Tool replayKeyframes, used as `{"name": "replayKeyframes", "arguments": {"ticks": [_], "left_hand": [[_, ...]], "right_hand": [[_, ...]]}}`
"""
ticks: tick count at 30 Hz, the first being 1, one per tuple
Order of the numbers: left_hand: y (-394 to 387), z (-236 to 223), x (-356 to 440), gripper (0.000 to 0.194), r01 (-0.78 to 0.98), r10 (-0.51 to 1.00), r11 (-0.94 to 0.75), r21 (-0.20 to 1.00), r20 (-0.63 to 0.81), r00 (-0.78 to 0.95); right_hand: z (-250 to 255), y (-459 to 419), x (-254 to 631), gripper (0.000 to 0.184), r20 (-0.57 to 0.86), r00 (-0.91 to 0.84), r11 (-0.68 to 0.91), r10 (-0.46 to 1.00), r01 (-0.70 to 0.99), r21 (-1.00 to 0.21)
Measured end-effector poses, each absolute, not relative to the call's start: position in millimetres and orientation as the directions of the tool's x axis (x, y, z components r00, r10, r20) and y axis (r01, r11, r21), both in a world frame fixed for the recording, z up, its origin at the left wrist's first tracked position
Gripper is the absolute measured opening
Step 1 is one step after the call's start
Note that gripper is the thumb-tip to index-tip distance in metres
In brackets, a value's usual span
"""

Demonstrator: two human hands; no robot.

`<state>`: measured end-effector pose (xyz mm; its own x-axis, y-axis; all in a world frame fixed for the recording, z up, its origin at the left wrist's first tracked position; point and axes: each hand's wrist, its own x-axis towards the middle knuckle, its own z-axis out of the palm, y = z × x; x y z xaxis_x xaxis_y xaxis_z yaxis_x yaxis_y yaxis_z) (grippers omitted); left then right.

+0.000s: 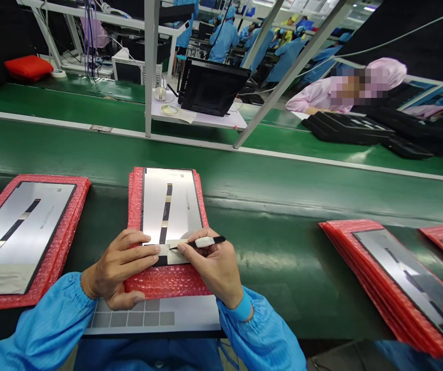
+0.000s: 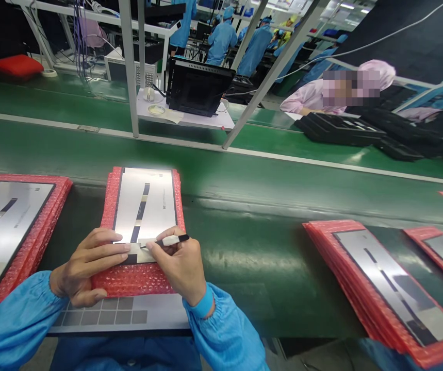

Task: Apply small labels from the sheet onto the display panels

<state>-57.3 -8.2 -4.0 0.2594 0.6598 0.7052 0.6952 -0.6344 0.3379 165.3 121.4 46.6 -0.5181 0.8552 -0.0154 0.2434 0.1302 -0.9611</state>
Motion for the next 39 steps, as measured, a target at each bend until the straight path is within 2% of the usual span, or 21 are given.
{"name": "replayKeyframes", "arguments": {"ticks": [8,16,19,22,25,30,39], "left_hand": [[-6,4,-56,0.061,0.719,0.653,-0.625,0.304,0.708,0.268],[-11,22,-47,0.097,0.834,0.797,-0.518,0.191,0.462,0.389],[-12,24,-43,0.099,0.856,0.803,-0.499,0.138,0.444,0.397],[-11,21,-42,0.095,0.829,0.775,-0.549,0.107,0.437,0.457],[-8,17,-45,0.085,0.768,0.728,-0.626,0.136,0.457,0.511],[-6,13,-48,0.078,0.737,0.703,-0.646,0.201,0.533,0.471],[-6,12,-39,0.090,0.807,0.781,-0.552,0.210,0.470,0.412]], "right_hand": [[43,123,166,0.022,0.011,-0.480,0.124,0.877,0.203,-0.971],[42,123,164,0.028,-0.011,-0.449,0.055,0.893,0.133,-0.990],[43,122,163,0.028,-0.006,-0.445,0.053,0.895,0.120,-0.991],[43,122,163,0.028,-0.001,-0.447,0.053,0.895,0.108,-0.993],[43,122,163,0.028,-0.001,-0.445,0.054,0.895,0.111,-0.992],[43,123,164,0.027,-0.008,-0.440,0.045,0.898,0.109,-0.993],[41,127,164,0.033,0.012,-0.445,0.052,0.896,0.078,-0.996]]}}
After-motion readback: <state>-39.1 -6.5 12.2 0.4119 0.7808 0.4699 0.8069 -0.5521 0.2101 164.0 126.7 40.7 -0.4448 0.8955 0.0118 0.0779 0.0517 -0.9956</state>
